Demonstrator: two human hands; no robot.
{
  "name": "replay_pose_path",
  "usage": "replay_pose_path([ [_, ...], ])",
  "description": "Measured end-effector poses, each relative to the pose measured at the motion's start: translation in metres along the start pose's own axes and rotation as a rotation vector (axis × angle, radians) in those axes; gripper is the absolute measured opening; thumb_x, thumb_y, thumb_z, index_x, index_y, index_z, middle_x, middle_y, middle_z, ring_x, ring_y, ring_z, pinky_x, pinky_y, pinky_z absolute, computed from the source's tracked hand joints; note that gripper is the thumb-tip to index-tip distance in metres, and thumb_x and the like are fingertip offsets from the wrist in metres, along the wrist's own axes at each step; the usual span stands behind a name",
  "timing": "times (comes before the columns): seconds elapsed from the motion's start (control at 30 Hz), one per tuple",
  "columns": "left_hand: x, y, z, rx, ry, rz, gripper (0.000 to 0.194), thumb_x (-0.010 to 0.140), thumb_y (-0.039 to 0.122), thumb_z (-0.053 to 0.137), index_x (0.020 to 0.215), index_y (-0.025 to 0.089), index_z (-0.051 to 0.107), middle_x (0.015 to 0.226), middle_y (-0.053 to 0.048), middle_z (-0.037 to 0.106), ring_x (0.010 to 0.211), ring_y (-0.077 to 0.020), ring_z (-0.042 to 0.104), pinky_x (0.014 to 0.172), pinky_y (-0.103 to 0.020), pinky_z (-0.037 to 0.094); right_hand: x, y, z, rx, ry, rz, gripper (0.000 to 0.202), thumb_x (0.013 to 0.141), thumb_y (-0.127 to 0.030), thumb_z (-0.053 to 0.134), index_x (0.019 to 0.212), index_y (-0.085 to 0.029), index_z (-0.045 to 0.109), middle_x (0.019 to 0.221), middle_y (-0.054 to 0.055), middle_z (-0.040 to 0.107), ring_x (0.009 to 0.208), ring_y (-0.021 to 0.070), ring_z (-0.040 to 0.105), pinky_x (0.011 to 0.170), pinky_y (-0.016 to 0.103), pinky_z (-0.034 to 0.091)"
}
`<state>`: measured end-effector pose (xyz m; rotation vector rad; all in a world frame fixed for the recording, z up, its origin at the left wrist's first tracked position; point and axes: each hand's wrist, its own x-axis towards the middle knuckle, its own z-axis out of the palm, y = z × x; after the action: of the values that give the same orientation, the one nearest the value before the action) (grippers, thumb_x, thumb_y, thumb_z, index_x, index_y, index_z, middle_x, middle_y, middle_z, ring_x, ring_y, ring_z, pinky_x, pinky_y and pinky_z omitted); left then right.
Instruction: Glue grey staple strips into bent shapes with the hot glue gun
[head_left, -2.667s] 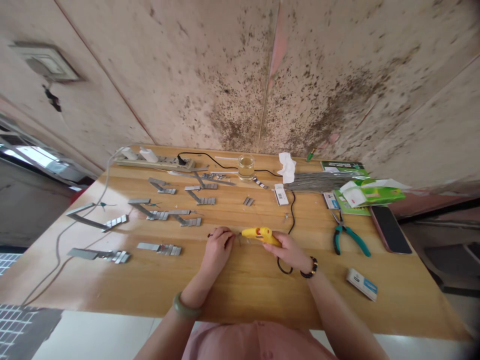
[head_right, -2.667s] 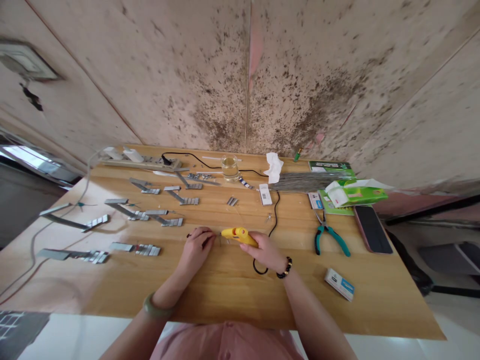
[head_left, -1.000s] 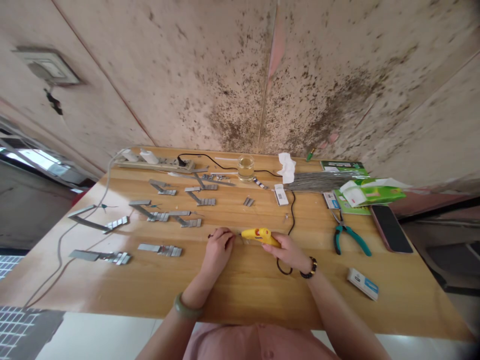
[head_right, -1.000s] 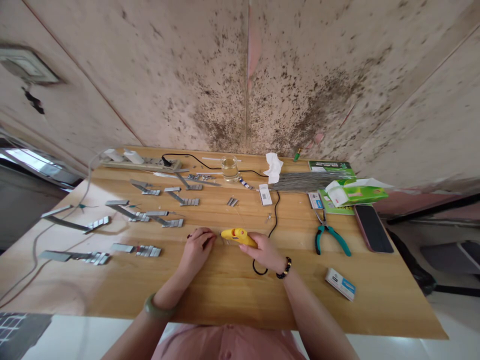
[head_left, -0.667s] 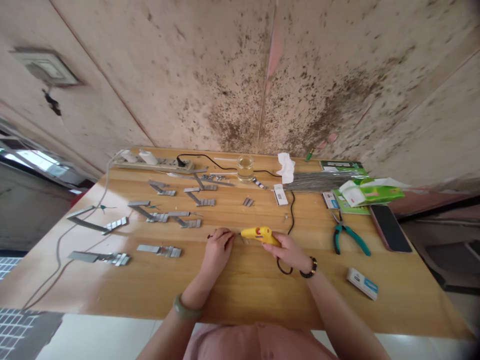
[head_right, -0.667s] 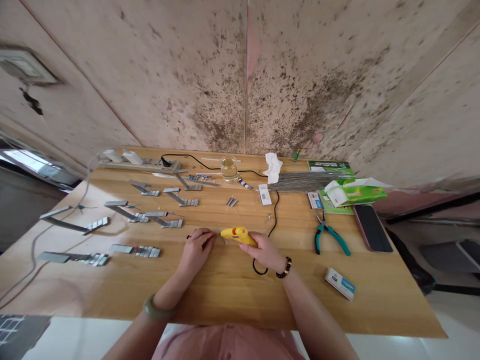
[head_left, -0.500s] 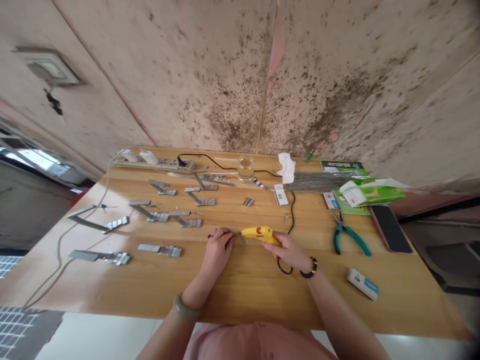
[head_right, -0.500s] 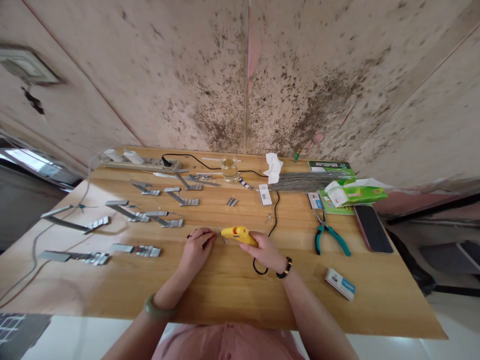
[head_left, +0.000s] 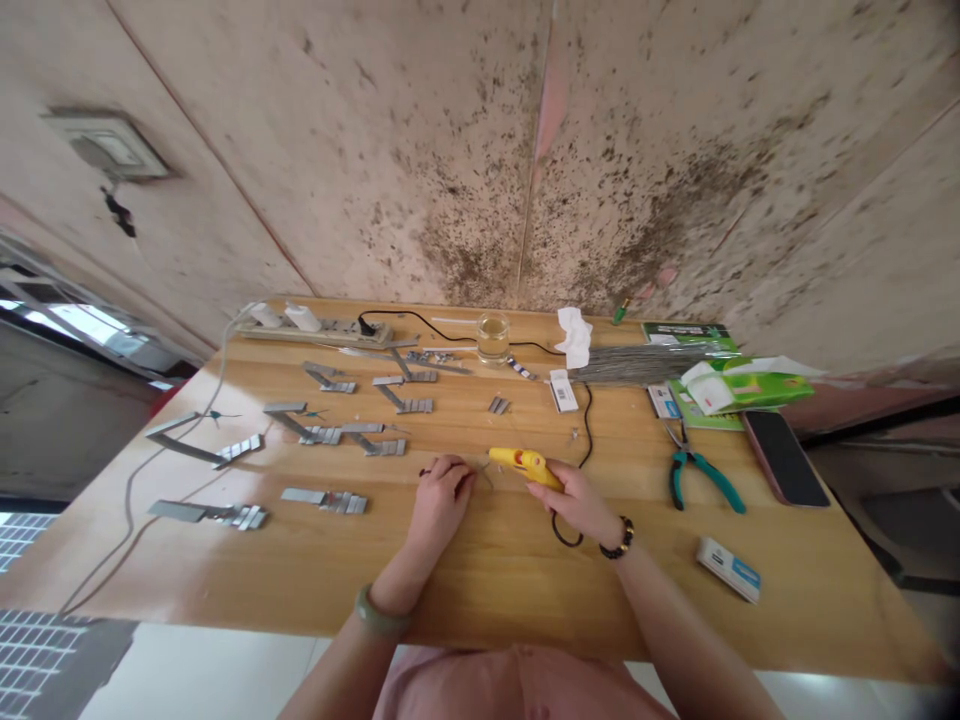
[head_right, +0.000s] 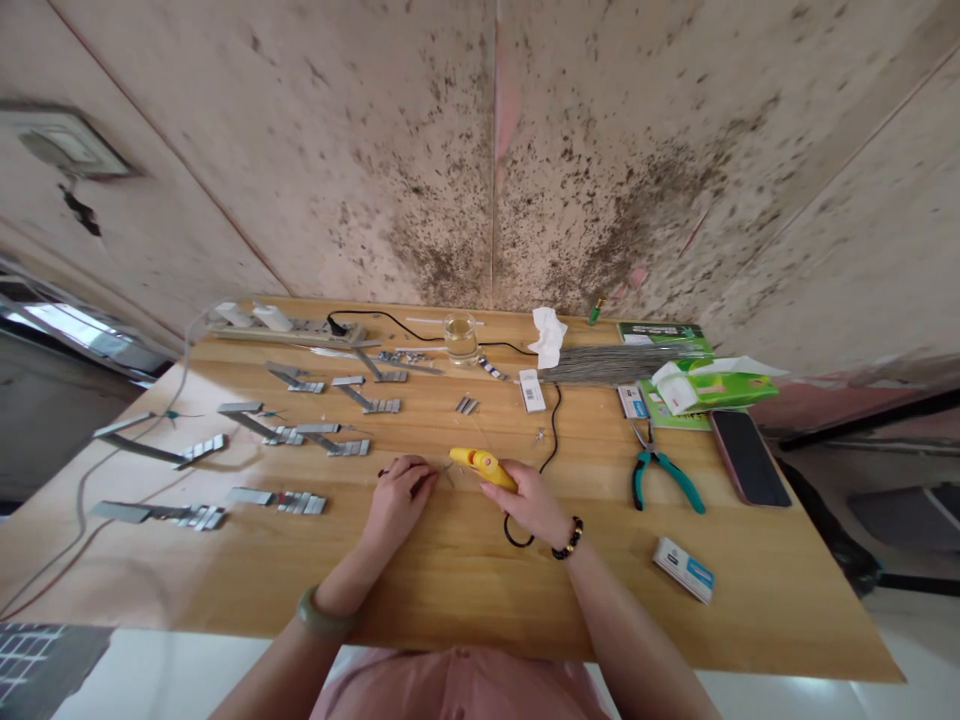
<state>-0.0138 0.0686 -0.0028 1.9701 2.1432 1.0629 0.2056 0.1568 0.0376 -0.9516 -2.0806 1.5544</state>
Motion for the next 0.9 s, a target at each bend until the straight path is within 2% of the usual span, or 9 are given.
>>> replay_pose_path([
  [0.1,0.0,0.0,0.0,0.026,-0.007,0.009,0.015,0.086,0.024,0.051,0.081,0.019,0.066,0.087,-0.006,0.062,0.08,-0.0182,0.057,0.075,-0.034,0.043,0.0,-0.002,0.002,-0.015,0.017,-0.047,0.033,0.087,-0.042,0.051,0.106,-0.017,0.057,0.079,0.002,0.059,0.058,0.0125,0.053,0.056,0.026,0.045],
  [0.17,0.0,0.0,0.0,0.037,-0.018,0.011,0.015,0.086,0.023,0.051,0.082,0.019,0.065,0.088,-0.006,0.062,0.081,-0.0187,0.056,0.075,-0.034,0.043,0.001,-0.003,0.002,-0.08,0.071,-0.127,0.031,0.086,-0.039,0.052,0.109,-0.018,0.057,0.096,0.006,0.062,0.075,0.0169,0.059,0.071,0.03,0.047],
  [0.27,0.0,0.001,-0.002,0.04,-0.041,0.011,0.017,0.088,0.022,0.048,0.083,0.019,0.064,0.088,-0.006,0.062,0.081,-0.0185,0.056,0.075,-0.034,0.043,0.003,-0.002,0.002,-0.164,0.169,-0.22,0.028,0.085,-0.034,0.055,0.108,-0.019,0.057,0.107,0.008,0.061,0.1,0.022,0.055,0.089,0.036,0.042],
  [0.53,-0.002,0.0,-0.003,0.003,-0.043,0.0,0.015,0.088,0.02,0.047,0.083,0.018,0.061,0.088,-0.006,0.063,0.082,-0.0194,0.057,0.075,-0.035,0.043,0.007,0.009,-0.001,-0.181,0.271,-0.194,0.026,0.087,-0.036,0.053,0.105,-0.018,0.057,0.101,0.008,0.062,0.094,0.0218,0.057,0.085,0.036,0.044],
  [0.9,-0.001,0.001,-0.005,-0.03,-0.052,-0.014,0.015,0.088,0.02,0.045,0.083,0.018,0.059,0.086,-0.007,0.063,0.082,-0.0197,0.057,0.075,-0.035,0.043,0.008,0.013,-0.002,-0.346,0.272,-0.255,0.03,0.087,-0.031,0.052,0.115,-0.021,0.055,0.111,0.008,0.059,0.105,0.0221,0.055,0.093,0.038,0.043],
])
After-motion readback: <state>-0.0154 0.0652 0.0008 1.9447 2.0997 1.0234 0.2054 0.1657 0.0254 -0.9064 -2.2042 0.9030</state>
